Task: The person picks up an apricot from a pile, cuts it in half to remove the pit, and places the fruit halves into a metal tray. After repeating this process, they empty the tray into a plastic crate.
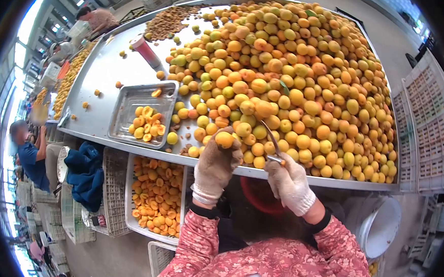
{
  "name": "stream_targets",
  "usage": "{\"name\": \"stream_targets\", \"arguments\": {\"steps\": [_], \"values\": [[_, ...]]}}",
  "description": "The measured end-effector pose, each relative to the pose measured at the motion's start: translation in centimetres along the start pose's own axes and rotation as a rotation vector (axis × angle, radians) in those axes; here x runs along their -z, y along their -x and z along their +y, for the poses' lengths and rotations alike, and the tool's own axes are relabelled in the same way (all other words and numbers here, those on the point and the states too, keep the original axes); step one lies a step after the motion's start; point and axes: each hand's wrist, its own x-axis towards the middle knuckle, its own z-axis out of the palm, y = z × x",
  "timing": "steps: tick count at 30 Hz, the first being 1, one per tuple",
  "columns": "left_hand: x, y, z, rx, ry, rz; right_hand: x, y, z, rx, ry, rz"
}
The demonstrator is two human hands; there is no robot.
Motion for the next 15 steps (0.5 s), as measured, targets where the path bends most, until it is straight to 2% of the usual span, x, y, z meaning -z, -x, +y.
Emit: {"name": "stream_targets", "arguments": {"steps": [1,2,3,4,5,6,7,8,10,12,14,15], "values": [[-0.2,0.4,-1.1,0.008,-0.003,-0.004,0.5,-0.4,1.0,0.105,-0.005,-0.065],[-0.5,0.8,-2.0,0.018,-0.005,-0.011,0.2,-0.5,-0.1,0.1,0.174,-0.063],[-0.5,1.1,-2.8,-0.053,-0.139,-0.114,0.1,-0.8,0.1,0.201,0.283,-0.07],[-0.9,1.4,-3.6,-0.036,-0.124,-0.122,-0.1,-1.1,0.4,0.3,0.398,-0.082],[-2.5,1.7,-3.7,-0.087,-0.269,-0.046,-0.5,-1.3,0.2,0.381,0.43,-0.098],[-3.6,1.9,-3.6,-0.141,-0.416,0.032,-0.3,-1.5,0.6,0.351,0.456,-0.114],[-3.7,2.0,-3.4,-0.016,-0.178,0.012,-0.4,-1.5,0.3,0.298,0.472,-0.101],[-3.5,2.0,-3.6,-0.011,-0.166,0.014,-0.6,-1.4,0.0,0.242,0.484,-0.091],[-3.2,1.9,-4.0,-0.094,-0.432,0.021,-0.8,-1.3,0.2,0.198,0.473,-0.073],[-2.9,1.9,-4.8,-0.121,-0.472,0.043,-1.1,-1.4,0.8,0.158,0.456,-0.062],[-2.6,1.9,-4.6,-0.154,-0.512,0.064,-1.2,-1.4,1.3,0.238,0.454,-0.065],[-2.4,2.0,-4.2,-0.075,-0.469,0.066,-1.4,-1.3,1.3,0.145,0.398,-0.059]]}}
